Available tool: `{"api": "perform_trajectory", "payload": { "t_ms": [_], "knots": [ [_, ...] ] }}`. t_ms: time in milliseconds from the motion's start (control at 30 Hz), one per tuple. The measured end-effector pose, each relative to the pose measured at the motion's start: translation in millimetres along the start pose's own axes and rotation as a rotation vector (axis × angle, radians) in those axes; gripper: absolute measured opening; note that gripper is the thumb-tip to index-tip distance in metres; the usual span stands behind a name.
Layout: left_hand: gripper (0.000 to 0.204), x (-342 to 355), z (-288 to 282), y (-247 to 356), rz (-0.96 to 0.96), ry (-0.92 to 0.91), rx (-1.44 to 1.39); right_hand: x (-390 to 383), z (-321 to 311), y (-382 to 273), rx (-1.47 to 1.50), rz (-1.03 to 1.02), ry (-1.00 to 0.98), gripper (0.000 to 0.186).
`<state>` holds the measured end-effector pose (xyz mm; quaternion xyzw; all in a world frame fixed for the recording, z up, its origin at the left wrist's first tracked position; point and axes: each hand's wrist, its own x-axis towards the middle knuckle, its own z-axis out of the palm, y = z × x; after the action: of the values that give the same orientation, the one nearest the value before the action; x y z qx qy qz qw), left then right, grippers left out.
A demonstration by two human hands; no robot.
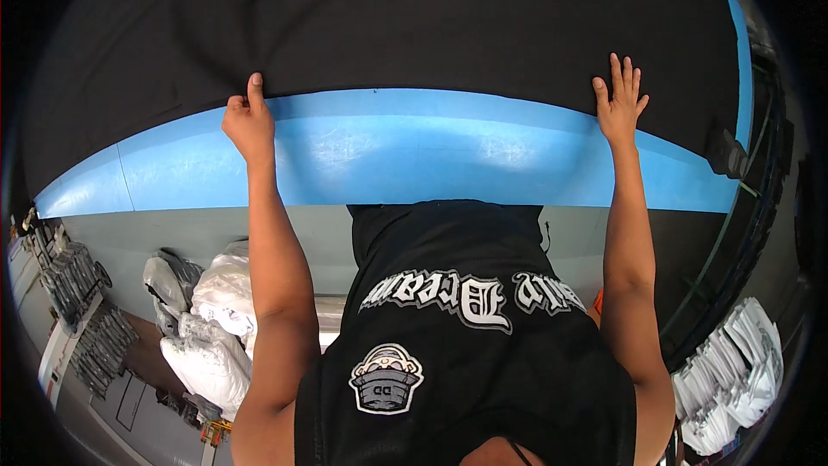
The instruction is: The person aligns and flattens layers of fabric on a table by hand, cuts the fabric using an electric fabric cutter, and pulls and spreads more fabric across the table.
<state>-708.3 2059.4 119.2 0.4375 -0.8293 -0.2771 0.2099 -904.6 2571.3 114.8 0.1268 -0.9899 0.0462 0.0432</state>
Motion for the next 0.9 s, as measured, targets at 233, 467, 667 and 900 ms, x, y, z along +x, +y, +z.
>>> {"api": "perform_trajectory", "payload": {
  "t_ms": [233,467,667,900],
  "knots": [
    [0.061,-1.0,-6.7,-8.5,0.018,-0.011,0.038,-9.7,-14.7,-87.4,0.149,-0.059,0.102,0.062],
    [0.041,-9.2,-35.0,62.8,0.267,-0.242,0.054,-24.7,17.7,-140.1,-0.007,-0.088,0.018,0.063],
    [0.076,-50.6,55.1,145.6,1.275,-0.641,0.203,-23.3,10.1,-149.3,0.024,-0.085,-0.003,0.064],
    [0.086,-44.6,72.2,125.4,1.256,-0.73,0.496,2.3,-26.7,-79.2,0.128,0.062,0.191,0.069]
  ]
}}
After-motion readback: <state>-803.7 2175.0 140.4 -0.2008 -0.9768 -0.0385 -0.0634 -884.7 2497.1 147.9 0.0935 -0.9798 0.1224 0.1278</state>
